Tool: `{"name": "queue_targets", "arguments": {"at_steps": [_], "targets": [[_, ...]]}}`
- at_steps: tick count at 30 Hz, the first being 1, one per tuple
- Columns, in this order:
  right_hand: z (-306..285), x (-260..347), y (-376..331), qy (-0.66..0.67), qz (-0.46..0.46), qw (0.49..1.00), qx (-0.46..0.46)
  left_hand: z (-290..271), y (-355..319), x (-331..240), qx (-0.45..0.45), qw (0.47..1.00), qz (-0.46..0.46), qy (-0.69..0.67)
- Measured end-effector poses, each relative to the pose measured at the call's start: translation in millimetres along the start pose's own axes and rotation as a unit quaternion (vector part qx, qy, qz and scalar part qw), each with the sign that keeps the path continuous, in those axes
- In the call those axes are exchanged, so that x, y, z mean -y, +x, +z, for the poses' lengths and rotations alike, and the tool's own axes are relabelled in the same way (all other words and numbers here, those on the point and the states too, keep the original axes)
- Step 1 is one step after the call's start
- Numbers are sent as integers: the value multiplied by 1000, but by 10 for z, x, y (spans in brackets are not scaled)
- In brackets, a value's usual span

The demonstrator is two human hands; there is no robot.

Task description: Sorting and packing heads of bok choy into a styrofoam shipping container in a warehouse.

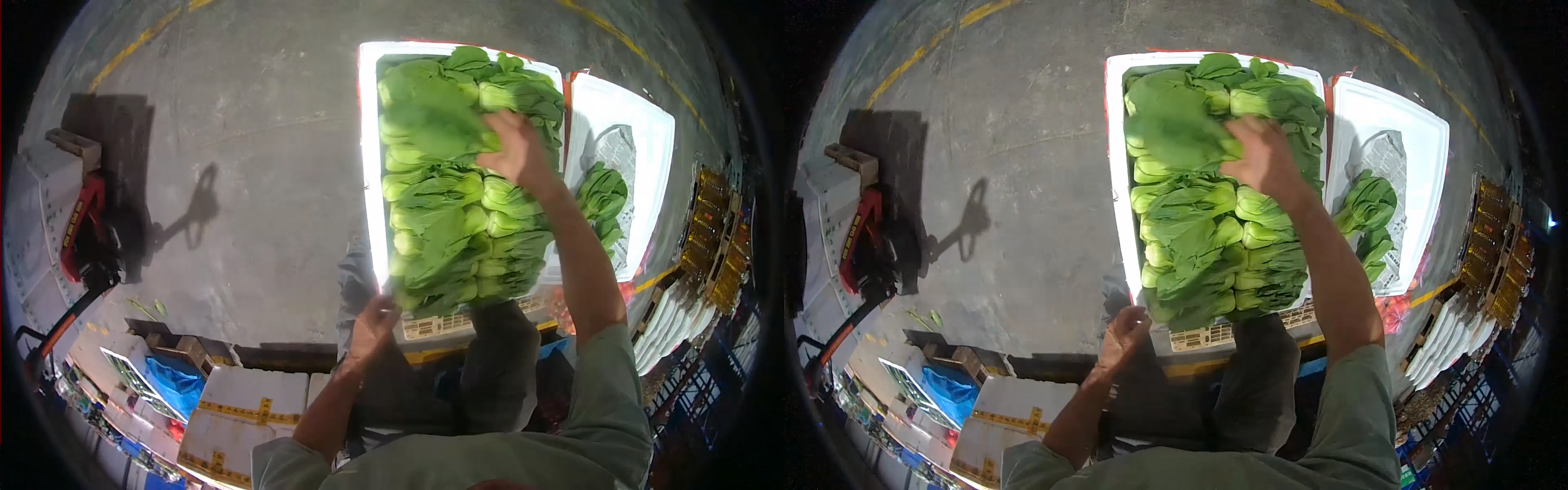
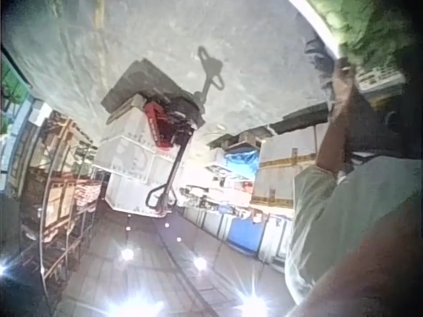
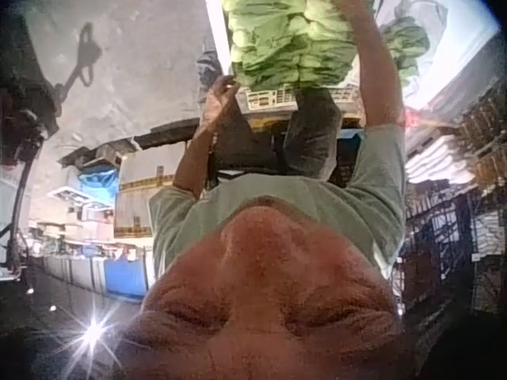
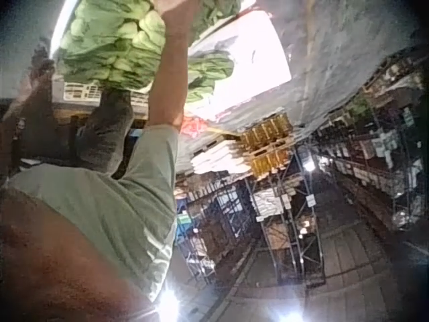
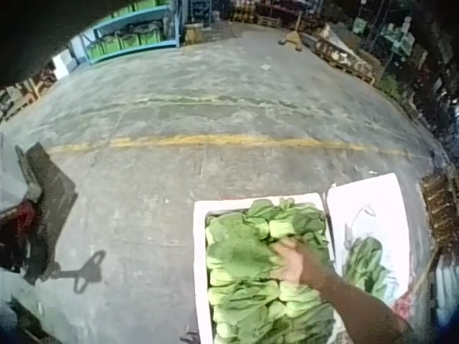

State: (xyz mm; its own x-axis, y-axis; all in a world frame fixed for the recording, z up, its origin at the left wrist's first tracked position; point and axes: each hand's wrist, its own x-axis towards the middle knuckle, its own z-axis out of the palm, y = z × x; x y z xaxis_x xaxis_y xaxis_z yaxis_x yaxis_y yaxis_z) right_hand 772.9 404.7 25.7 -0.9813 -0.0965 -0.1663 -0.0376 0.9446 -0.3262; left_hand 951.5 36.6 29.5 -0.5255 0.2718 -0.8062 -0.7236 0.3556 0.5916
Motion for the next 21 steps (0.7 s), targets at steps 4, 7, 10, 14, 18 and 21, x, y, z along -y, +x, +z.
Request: {"name": "queue_targets", "arguments": {"at_steps": [4, 7, 10, 14, 18, 21], "targets": [[-292, -405, -426, 459, 299, 835, 54, -150, 121, -37, 17, 999, -27, -34], [-247, -315, -716, 695, 340, 622, -122, -106, 164, -171, 37, 998, -23, -34], [-104, -365, -969, 748, 316, 568, -134, 20, 198, -538, 73, 995, -43, -47], [227, 43, -1118, 756, 340, 534, -169, 149, 322, -752, 131, 982, -22, -131], [507, 296, -1359, 661, 166, 725, -99, 329, 472, -1176, 181, 980, 24, -82], [543, 667, -1164, 905, 209, 360, -85, 390, 606, -1327, 175, 976, 13, -126]]}}
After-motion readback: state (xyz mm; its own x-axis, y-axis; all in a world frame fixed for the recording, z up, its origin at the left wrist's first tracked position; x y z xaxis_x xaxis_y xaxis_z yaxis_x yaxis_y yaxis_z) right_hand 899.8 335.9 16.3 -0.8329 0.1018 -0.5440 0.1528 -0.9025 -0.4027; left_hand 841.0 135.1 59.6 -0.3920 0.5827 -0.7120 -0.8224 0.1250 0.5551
